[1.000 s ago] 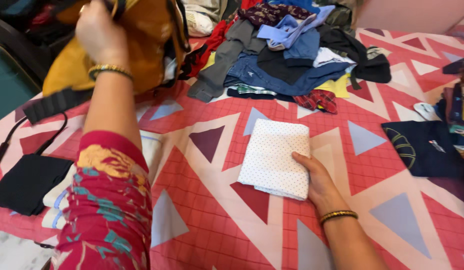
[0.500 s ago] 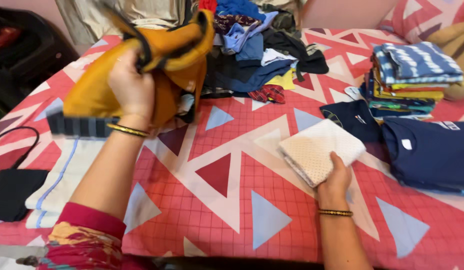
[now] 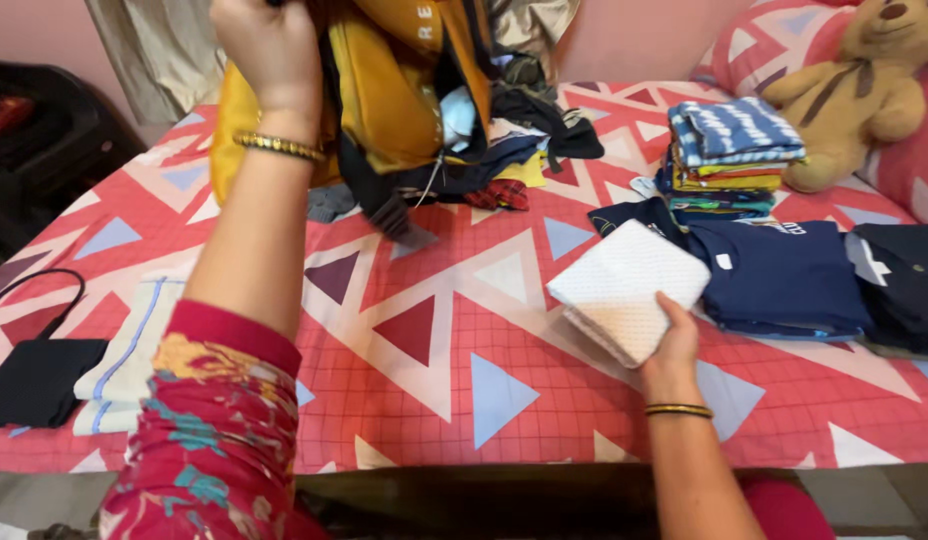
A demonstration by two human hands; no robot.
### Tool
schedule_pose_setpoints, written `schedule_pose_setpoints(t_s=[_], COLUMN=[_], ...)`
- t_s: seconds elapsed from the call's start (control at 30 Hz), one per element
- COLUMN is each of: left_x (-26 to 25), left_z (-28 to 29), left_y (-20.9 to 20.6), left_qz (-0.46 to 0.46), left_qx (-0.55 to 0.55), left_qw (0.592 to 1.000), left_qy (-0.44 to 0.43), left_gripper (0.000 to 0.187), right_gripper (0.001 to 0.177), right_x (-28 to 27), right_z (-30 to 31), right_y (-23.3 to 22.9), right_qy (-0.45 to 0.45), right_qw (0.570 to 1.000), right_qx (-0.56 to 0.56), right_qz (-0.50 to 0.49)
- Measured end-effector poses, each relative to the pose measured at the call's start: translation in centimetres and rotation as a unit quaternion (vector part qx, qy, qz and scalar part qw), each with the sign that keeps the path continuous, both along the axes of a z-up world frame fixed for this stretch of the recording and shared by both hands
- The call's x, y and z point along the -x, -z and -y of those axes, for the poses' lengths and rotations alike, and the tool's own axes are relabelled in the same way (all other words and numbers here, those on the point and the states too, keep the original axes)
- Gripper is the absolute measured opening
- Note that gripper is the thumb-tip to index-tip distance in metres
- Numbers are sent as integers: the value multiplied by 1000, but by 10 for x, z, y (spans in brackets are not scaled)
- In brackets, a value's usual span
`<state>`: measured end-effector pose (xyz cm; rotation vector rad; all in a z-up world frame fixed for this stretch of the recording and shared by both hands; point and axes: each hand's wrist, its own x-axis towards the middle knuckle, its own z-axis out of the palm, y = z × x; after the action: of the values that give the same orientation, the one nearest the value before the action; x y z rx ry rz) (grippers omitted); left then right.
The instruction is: The person folds clothes on a bed and packs the folded garments into a duffel bag by hand.
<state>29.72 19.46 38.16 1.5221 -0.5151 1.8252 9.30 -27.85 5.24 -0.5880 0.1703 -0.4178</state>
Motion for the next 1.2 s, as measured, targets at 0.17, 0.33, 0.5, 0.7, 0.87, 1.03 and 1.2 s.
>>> schedule_pose_setpoints(t_s=[0.17,0.33,0.5,0.7,0.87,1.03,1.2], left_x=[100,115,91,128,108,23,20], left_z=[10,-13,-25,82,181,185,132], left_y=[65,181,208,186,228,222,112], left_qz=[-93,-345,-588,-457,-377,-401,-297], left_qx=[-175,-368,-256,-304,-553,-525,-325], left_qw=[978,863,737,828,742,738,892], left_qy=[-58,8,211,116,-36,-141,-107], left_gripper=[23,55,73,61,82,20,12], right_gripper=[49,43,43,40,39,40,44], right_x=[38,79,104,96,106,133,149], right_z=[37,54,72,69,69,83,70], right_y=[-22,-20,-32,-24,-42,-71,-109], right_qy=[-2,143,195,226,281,264,271], right_qw=[999,976,948,923,895,897,880], right_qx=[31,162,251,312,330,342,367], right_qz=[18,14,33,18,106,95,135])
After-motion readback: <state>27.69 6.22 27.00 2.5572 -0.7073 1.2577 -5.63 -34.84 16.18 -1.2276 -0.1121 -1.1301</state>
